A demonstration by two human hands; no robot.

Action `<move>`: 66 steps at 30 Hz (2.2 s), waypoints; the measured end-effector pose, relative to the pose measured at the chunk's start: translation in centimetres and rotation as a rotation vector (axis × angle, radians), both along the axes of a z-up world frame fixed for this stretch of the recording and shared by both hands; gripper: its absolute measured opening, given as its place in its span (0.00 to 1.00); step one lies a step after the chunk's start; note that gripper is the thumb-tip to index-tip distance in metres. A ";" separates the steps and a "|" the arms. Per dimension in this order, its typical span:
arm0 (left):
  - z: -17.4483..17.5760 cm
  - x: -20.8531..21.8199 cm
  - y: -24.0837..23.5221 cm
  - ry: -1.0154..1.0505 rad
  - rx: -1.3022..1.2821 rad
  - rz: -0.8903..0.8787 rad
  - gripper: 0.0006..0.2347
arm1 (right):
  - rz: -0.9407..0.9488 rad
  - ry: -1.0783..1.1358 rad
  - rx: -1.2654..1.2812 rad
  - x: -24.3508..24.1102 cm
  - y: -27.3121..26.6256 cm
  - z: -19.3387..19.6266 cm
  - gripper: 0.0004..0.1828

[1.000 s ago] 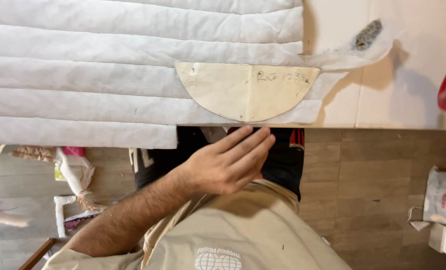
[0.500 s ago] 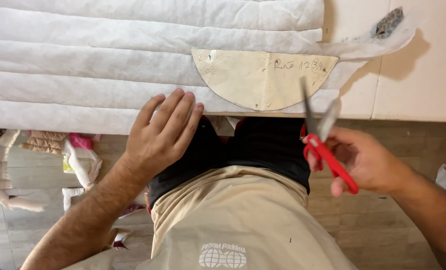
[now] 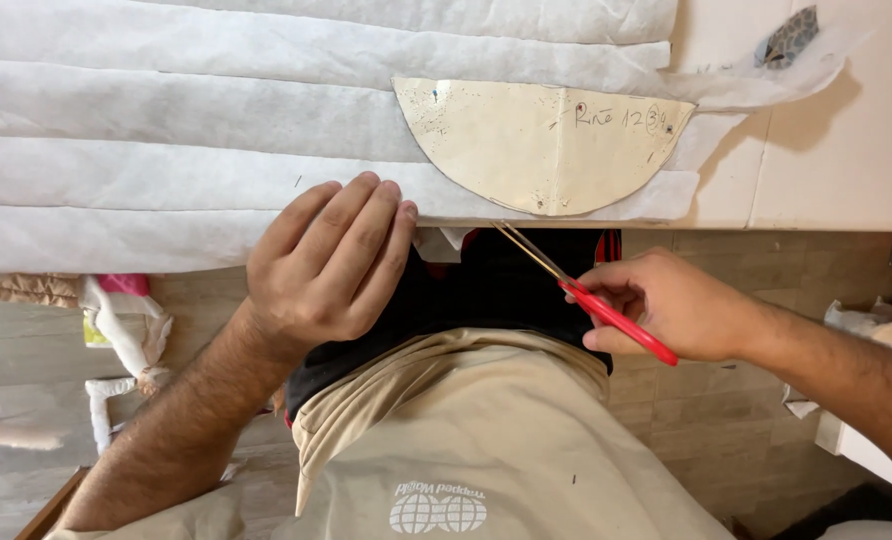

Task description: The person uses a paper template to mark and cut out shapes from a piece of quilted fabric using scissors on a workshop table.

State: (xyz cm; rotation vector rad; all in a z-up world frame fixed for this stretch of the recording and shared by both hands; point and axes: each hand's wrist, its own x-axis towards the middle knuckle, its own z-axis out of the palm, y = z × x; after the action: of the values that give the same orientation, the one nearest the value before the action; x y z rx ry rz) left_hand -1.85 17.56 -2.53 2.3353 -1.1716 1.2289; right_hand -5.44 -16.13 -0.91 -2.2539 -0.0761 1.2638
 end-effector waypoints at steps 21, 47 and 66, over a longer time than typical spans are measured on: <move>-2.6 -0.4 0.8 0.040 -0.061 -0.045 0.08 | 0.124 -0.179 -0.006 3.0 1.6 0.2 0.13; -4.5 -0.6 1.0 0.038 -0.212 -0.073 0.06 | -0.246 -0.008 -0.038 2.2 7.3 1.8 0.06; -4.7 -0.2 1.6 0.072 -0.271 -0.132 0.11 | -0.327 -0.112 0.053 1.1 10.2 1.7 0.10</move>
State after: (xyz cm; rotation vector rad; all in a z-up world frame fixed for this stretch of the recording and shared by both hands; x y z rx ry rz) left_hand -2.05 19.15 -7.21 2.0532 -1.0448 1.1668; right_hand -4.37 -5.97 0.80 -2.1812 0.2072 0.9531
